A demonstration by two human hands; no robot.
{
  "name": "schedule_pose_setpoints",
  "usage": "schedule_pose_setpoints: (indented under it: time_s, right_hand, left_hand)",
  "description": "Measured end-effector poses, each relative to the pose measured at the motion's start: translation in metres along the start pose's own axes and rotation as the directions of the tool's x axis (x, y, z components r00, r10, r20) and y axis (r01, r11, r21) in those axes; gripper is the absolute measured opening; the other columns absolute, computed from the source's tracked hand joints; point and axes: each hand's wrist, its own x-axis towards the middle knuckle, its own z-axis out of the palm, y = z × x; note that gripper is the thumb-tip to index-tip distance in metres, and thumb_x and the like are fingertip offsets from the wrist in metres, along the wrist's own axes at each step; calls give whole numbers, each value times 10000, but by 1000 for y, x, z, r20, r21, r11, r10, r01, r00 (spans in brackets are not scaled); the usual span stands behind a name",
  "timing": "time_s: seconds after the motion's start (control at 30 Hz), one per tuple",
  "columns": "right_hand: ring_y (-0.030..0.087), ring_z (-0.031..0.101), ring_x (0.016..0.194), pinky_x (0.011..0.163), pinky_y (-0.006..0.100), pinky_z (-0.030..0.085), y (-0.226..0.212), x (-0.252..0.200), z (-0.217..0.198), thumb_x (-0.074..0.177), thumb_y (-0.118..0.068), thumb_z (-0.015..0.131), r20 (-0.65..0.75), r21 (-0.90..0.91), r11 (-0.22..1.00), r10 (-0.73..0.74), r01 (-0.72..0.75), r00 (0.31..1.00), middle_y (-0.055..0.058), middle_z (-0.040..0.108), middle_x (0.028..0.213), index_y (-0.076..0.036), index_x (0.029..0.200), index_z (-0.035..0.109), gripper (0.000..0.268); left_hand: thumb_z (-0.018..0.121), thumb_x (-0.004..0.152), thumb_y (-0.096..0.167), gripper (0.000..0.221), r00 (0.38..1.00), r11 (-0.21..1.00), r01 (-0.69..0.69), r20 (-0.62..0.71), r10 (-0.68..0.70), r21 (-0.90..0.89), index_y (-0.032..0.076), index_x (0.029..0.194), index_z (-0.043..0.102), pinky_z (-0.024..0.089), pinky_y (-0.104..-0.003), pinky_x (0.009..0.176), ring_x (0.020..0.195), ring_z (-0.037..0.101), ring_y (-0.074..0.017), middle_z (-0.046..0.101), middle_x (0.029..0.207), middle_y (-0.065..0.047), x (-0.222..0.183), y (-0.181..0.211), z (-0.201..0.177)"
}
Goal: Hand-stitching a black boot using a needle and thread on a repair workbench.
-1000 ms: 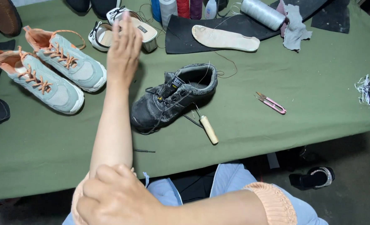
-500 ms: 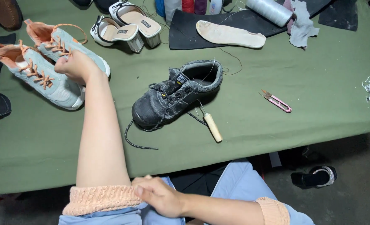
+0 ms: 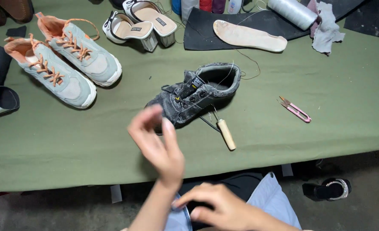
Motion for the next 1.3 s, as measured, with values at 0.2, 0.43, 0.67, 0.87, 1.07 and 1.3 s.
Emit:
schedule_pose_setpoints:
  time_s: [0.2, 0.43, 0.67, 0.87, 1.07, 1.3]
  right_hand:
    - [276, 721, 920, 881, 336, 571, -12, -11, -136, 1088, -418, 423, -795, -67, 996, -94, 66, 599, 240, 721, 968, 75, 1151, 628, 538]
    - [112, 756, 985, 734, 271, 501, 39, 62, -278, 1148, -306, 479, -830, -492, 845, -382, -210, 407, 56, 780, 996, -101, 1115, 722, 320]
    - [324, 535, 958, 795, 443, 431, 122, 71, -331, 1126, -168, 646, -563, -814, 256, -565, -521, 603, 81, 685, 954, -69, 1028, 704, 151]
    - [285, 481, 918, 744, 383, 386, 141, 71, -337, 924, -68, 713, -279, -743, -315, -656, -591, 701, 93, 526, 891, -82, 896, 588, 129]
    - [320, 525, 1338, 1073, 398, 407, 161, 55, -324, 1052, -148, 553, -138, -493, -776, -375, -392, 917, 187, 635, 1306, -75, 1198, 718, 233]
    - [345, 305, 1553, 1255, 436, 232, 176, 49, -308, 1080, -305, 446, -208, -379, -868, -258, -321, 943, 152, 476, 1574, -187, 1307, 617, 308]
  left_hand:
    - [639, 986, 150, 170, 859, 974, -13, 497, 126, -225, 38, 864, 601, 474, -381, 687, 703, 592, -281, 630, 790, -95, -114, 37, 22]
    - [458, 1034, 441, 517, 608, 975, 12, 776, 168, -220, -67, 1080, 541, 460, -465, 907, 967, 527, -417, 510, 1020, -200, -170, 52, 84]
    - [362, 945, 593, 637, 555, 989, 118, 832, 11, -91, -23, 949, 524, 466, -483, 781, 824, 561, -392, 532, 848, -171, -152, 61, 88]
    - [451, 935, 566, 519, 597, 959, 183, 799, 67, -217, 67, 797, 498, 427, -385, 771, 689, 490, -251, 420, 718, -32, -139, 57, 92]
    - [308, 601, 774, 613, 132, 869, 461, 954, -269, 181, 170, 618, 205, 257, -306, 557, 565, 271, -134, 227, 561, 57, -71, 87, 95]
    - [452, 969, 401, 457, 642, 956, 128, 756, 122, -264, 61, 666, 415, 344, -437, 718, 727, 556, -312, 467, 663, -74, -143, 80, 108]
